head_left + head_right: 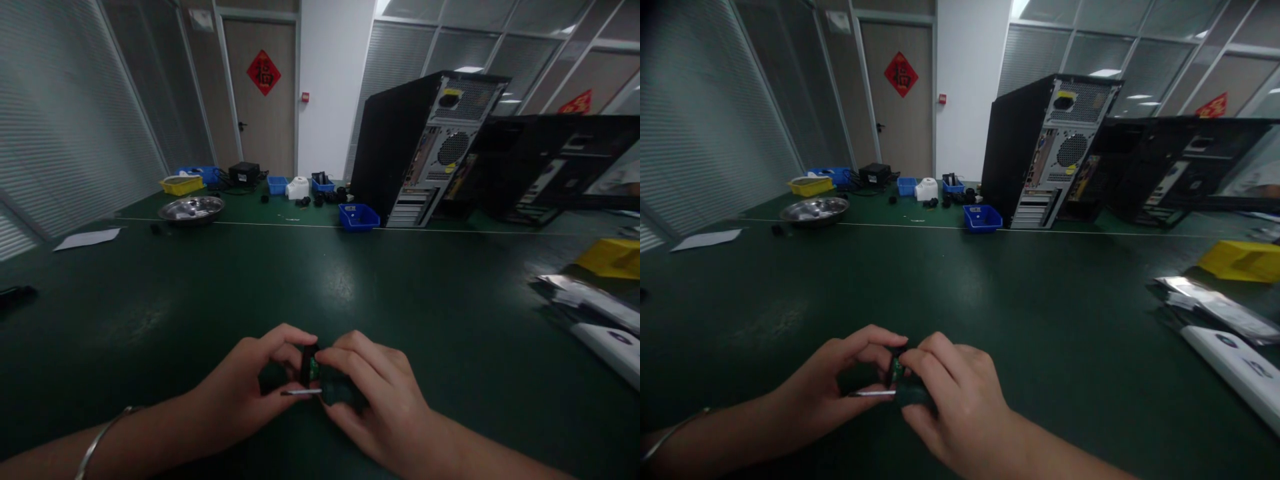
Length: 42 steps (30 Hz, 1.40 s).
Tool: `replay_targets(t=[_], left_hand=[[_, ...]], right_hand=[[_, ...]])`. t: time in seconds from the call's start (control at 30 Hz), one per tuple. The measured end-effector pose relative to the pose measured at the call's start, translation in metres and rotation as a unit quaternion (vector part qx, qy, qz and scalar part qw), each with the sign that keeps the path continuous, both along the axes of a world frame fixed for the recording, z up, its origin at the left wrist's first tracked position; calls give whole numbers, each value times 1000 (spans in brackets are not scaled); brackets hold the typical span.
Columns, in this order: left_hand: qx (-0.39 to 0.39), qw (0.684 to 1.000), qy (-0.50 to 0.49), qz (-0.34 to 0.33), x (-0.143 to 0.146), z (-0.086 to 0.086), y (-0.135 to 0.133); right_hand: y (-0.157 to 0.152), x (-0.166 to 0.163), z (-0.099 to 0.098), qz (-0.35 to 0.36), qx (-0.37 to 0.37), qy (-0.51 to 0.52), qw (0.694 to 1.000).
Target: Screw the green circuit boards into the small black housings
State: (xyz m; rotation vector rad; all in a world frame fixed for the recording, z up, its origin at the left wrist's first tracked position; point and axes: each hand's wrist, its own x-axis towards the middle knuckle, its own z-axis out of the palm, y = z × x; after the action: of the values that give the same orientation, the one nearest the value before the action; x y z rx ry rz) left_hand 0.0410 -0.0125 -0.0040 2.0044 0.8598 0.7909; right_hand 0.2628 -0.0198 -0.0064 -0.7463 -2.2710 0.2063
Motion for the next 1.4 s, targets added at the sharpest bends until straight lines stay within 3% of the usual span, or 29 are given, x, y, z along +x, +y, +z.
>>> replay_targets(t=[0.1, 0.97, 1.27, 1.4], left_hand=[[27, 1000, 2, 4, -1, -2, 0], [-19, 1000, 14, -7, 0, -3, -2], [-179, 981, -69, -14, 2, 0, 0], [-212, 973, -94, -9, 3, 4, 2]], right_hand=[[-2, 0, 0, -7, -4, -5, 1000], [-1, 2, 0, 39, -40, -36, 998], [-2, 1, -4, 32, -50, -50, 997], [-1, 2, -6, 37, -65, -52, 996]])
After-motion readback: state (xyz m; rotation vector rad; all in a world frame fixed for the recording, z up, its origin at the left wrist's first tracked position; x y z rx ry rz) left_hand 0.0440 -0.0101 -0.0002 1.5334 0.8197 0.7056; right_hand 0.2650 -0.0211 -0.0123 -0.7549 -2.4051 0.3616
